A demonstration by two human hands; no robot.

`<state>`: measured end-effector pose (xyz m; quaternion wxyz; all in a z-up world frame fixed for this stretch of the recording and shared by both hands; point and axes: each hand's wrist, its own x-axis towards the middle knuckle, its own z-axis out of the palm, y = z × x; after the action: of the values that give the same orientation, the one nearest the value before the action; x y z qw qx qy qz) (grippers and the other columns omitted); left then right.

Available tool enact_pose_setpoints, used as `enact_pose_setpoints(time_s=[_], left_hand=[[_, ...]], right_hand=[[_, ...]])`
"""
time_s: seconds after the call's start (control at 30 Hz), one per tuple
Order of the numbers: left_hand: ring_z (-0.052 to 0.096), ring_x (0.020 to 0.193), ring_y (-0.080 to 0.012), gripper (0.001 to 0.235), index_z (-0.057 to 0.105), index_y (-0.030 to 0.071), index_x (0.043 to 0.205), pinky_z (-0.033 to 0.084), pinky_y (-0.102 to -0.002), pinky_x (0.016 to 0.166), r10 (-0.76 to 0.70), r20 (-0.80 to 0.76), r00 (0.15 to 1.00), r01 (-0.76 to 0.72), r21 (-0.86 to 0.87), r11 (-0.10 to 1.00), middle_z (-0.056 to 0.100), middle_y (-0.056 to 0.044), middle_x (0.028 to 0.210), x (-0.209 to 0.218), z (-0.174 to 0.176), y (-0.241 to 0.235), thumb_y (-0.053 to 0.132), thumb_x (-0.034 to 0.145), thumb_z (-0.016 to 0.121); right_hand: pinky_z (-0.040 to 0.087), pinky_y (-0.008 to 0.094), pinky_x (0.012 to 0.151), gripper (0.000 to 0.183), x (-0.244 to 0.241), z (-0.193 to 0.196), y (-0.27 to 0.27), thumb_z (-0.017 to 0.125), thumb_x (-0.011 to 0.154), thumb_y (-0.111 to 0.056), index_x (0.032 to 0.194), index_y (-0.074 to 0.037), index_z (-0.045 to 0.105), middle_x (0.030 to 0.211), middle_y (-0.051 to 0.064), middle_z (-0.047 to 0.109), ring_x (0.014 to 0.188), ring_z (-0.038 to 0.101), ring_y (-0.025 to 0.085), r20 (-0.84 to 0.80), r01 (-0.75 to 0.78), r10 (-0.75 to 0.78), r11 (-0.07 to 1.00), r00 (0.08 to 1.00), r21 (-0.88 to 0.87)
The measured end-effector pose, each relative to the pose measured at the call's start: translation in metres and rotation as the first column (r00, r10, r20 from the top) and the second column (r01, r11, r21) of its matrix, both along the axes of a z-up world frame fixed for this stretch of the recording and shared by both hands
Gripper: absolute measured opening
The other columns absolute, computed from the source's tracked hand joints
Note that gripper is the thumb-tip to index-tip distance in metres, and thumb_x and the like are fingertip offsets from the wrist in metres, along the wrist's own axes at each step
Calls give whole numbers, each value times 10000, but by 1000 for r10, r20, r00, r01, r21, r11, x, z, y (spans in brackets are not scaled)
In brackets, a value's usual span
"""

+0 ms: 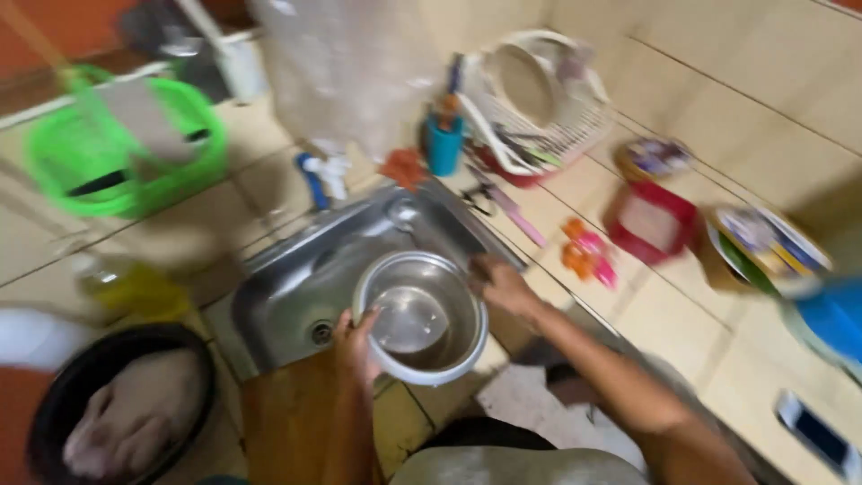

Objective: Mixing food ingredients in a bowl by hand and cutting vegetables with a knife

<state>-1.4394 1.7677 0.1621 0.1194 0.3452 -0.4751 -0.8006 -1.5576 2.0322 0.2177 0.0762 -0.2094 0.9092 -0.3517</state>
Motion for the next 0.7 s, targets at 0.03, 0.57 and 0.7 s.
enact_pose_setpoints(time_s=[0.03, 0.57, 0.7], left_hand=[[592, 922, -261, 528, 635, 18, 1233, 510, -463, 878, 42, 1, 999, -42, 0, 999, 604, -188, 1080, -13, 0, -3, 173, 801, 896], [649, 1201, -411, 642, 623, -16, 1389, 527, -537, 964, 65, 169, 983, -51, -89, 995, 660, -306, 1283, -98, 64, -42, 383, 911, 779], [671, 1166, -407, 579, 699, -14, 1286, 525, -543, 951, 30, 213, 977, -4, -124, 992, 700, -276, 1200, -152, -2, -66, 418, 905, 763]], right_hand=[[520, 558, 996, 570, -32, 1, -26, 707, 849, -288, 1326, 9, 612, 1200, 273, 658, 1148, 633, 503, 1, -42, 42, 999, 999, 0], [367, 474, 1199, 690, -303, -112, -290, 630, 959, -597, 1345, -26, 610, 1364, 274, 613, 1322, 565, 381, -112, 7, -25, 988, 993, -157], [397, 461, 1153, 608, -258, -68, -301, 646, 927, -557, 1269, -54, 649, 1291, 239, 643, 1272, 593, 359, -74, -113, 107, 991, 991, -76]])
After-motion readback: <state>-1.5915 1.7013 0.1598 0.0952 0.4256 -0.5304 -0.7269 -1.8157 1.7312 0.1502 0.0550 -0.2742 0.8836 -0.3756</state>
